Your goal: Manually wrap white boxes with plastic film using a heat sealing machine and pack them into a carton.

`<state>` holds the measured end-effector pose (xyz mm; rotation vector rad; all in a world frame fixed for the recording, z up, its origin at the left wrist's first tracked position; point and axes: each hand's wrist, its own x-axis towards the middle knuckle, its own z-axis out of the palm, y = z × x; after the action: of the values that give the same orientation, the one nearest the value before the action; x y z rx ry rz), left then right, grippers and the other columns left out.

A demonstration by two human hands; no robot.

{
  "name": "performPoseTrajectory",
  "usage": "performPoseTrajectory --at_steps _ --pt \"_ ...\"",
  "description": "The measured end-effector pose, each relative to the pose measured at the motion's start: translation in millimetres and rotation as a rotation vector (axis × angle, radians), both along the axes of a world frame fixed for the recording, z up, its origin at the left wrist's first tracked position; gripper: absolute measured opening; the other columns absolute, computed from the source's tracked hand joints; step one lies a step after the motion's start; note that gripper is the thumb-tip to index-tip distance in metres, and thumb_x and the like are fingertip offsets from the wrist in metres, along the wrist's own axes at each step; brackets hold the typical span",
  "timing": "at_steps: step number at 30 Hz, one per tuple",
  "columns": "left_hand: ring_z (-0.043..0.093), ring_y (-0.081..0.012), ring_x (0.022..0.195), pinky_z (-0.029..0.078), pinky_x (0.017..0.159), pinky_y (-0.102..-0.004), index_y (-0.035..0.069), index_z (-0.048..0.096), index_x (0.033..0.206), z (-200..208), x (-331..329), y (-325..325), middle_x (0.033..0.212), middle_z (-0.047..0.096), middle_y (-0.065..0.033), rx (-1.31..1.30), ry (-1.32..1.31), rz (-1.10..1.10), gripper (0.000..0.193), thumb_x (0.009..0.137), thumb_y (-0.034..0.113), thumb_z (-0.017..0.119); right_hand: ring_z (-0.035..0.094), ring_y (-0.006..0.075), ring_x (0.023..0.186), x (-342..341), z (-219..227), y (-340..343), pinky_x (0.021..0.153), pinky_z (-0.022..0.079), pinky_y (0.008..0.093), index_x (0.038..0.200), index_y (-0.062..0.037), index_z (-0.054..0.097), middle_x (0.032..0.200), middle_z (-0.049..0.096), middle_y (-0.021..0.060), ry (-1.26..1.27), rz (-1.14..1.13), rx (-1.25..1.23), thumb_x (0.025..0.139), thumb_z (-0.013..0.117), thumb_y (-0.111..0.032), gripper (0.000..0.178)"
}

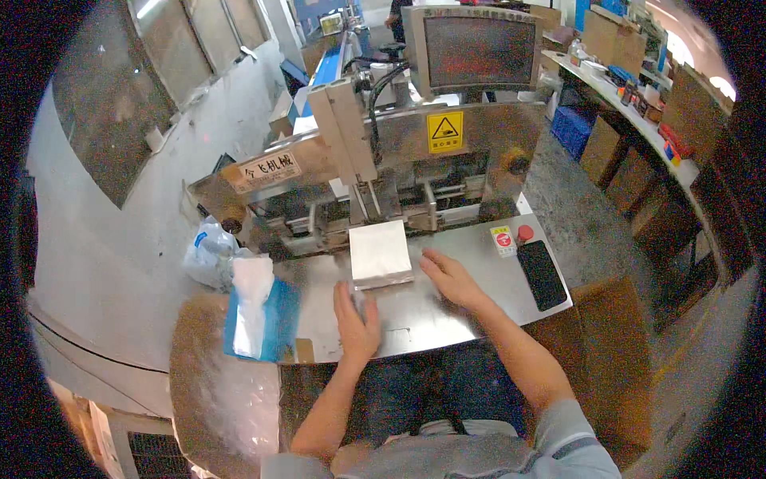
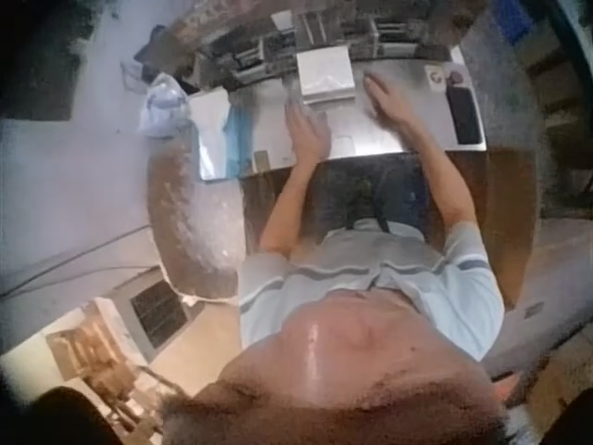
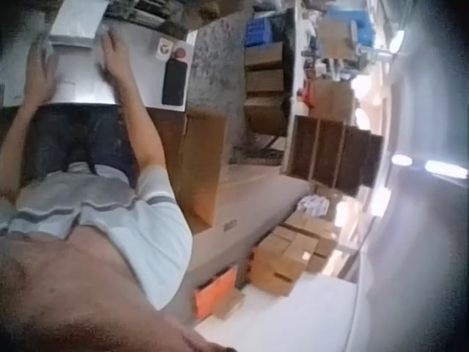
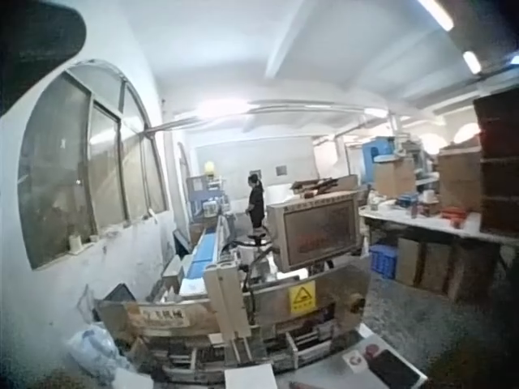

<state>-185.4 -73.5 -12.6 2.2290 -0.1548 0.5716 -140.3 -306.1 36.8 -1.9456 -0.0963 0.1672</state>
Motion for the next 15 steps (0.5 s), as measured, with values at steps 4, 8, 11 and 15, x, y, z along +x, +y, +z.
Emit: performPoseTrajectory --at_steps 4,8,11,15 --pt "0.040 -0.0423 0.136 0.032 0.113 -0.0449 -0.009 0.033 0.144 14.0 39.8 -0.5 0.144 0.042 -0.0304 -0.224 0.081 0.008 0.064 0.098 0.030 0.056 0.056 0.0282 0.123 20.3 -30.4 16.9 0.104 0.042 0.0359 0.144 0.0006 0.046 0.134 0.060 0.0194 -0.059 -0.091 0.055 0.100 0.052 -0.047 0.065" --pt "0.050 -0.0385 0.129 0.039 0.108 -0.0420 -0.010 0.038 0.141 11.9 72.6 -3.3 0.138 0.050 -0.0290 -0.372 0.254 -0.143 0.060 0.099 0.029 0.055 0.055 0.0300 0.123 56.2 -67.7 20.5 0.105 0.040 0.0362 0.138 0.0063 0.049 0.129 0.060 0.0206 -0.104 -0.103 -0.054 0.099 0.053 -0.047 0.066" --pt "0.058 -0.0253 0.116 0.044 0.101 -0.0351 -0.008 0.047 0.135 10.9 69.0 0.8 0.125 0.061 -0.0194 -0.439 0.322 -0.145 0.050 0.101 0.028 0.054 0.056 0.0270 0.120 41.8 -32.9 45.0 0.103 0.041 0.0341 0.135 0.0042 0.052 0.130 0.060 0.0167 -0.035 -0.180 -0.032 0.099 0.056 -0.043 0.060" --pt "0.061 -0.0226 0.109 0.047 0.095 -0.0332 -0.007 0.047 0.134 -2.2 51.6 -2.2 0.120 0.063 -0.0163 -0.590 0.225 -0.234 0.047 0.101 0.026 0.052 0.055 0.0185 0.116 21.4 -5.0 37.9 0.101 0.042 0.0309 0.137 0.0000 0.052 0.131 0.058 0.0084 0.053 -0.151 0.551 0.098 0.062 -0.033 0.052"
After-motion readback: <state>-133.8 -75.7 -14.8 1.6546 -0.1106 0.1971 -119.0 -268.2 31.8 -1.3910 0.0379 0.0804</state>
